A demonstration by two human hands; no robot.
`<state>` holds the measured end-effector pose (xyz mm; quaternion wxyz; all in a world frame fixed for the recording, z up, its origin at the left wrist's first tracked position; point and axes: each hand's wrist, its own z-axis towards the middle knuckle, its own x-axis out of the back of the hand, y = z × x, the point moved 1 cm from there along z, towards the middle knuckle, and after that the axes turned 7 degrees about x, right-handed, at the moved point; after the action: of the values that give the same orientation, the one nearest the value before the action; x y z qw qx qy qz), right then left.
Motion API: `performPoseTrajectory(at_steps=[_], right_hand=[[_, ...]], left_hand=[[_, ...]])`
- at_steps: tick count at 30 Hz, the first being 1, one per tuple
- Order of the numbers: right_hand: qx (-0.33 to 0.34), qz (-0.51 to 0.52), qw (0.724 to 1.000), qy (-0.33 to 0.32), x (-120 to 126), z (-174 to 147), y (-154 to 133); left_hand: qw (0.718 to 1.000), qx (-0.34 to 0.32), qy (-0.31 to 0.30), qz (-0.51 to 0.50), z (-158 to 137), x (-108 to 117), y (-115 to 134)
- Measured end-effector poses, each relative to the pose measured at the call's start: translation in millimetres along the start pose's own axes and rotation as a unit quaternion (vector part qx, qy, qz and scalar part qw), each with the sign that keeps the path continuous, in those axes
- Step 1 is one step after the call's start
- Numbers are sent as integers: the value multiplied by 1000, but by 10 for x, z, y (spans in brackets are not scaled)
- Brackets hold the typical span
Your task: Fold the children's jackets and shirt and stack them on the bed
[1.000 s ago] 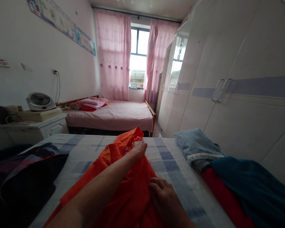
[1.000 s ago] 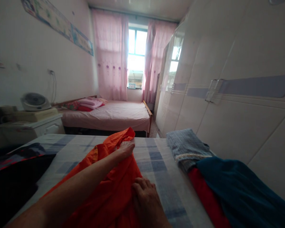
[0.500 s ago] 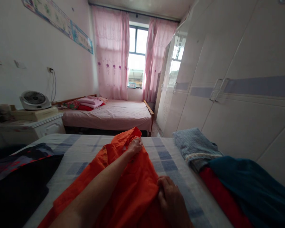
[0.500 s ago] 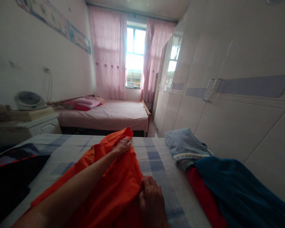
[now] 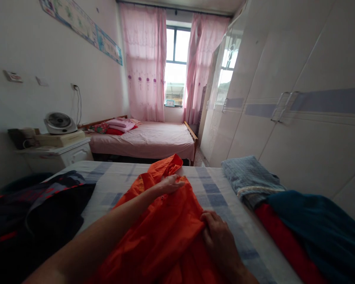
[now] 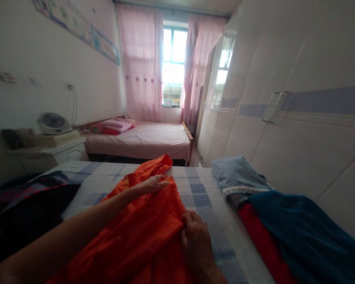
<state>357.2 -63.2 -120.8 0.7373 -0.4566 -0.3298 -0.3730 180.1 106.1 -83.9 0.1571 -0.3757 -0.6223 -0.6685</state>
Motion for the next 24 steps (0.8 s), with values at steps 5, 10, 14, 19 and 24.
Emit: performPoseTrajectory(at_steps=[5,10,14,19,24], right_hand=[[0,-8,1000,2,-26,0,16],[-10,-27,1000,3,-16,8,-2],[1,-25,1000,1,-4,8,-1],[4,-32,999,-16,-14,12,34],[0,-44,998,-35,9,11,15]], left_hand=[[998,-40,-16,37,-418,56,-161],[991,-63,75,87,-632,89,-80],[977,-143,57,150,-1197,80,-58],[961,-157,-57,220,-1835,-38,-189],[977,-143,3,160,-1883,101,-242]])
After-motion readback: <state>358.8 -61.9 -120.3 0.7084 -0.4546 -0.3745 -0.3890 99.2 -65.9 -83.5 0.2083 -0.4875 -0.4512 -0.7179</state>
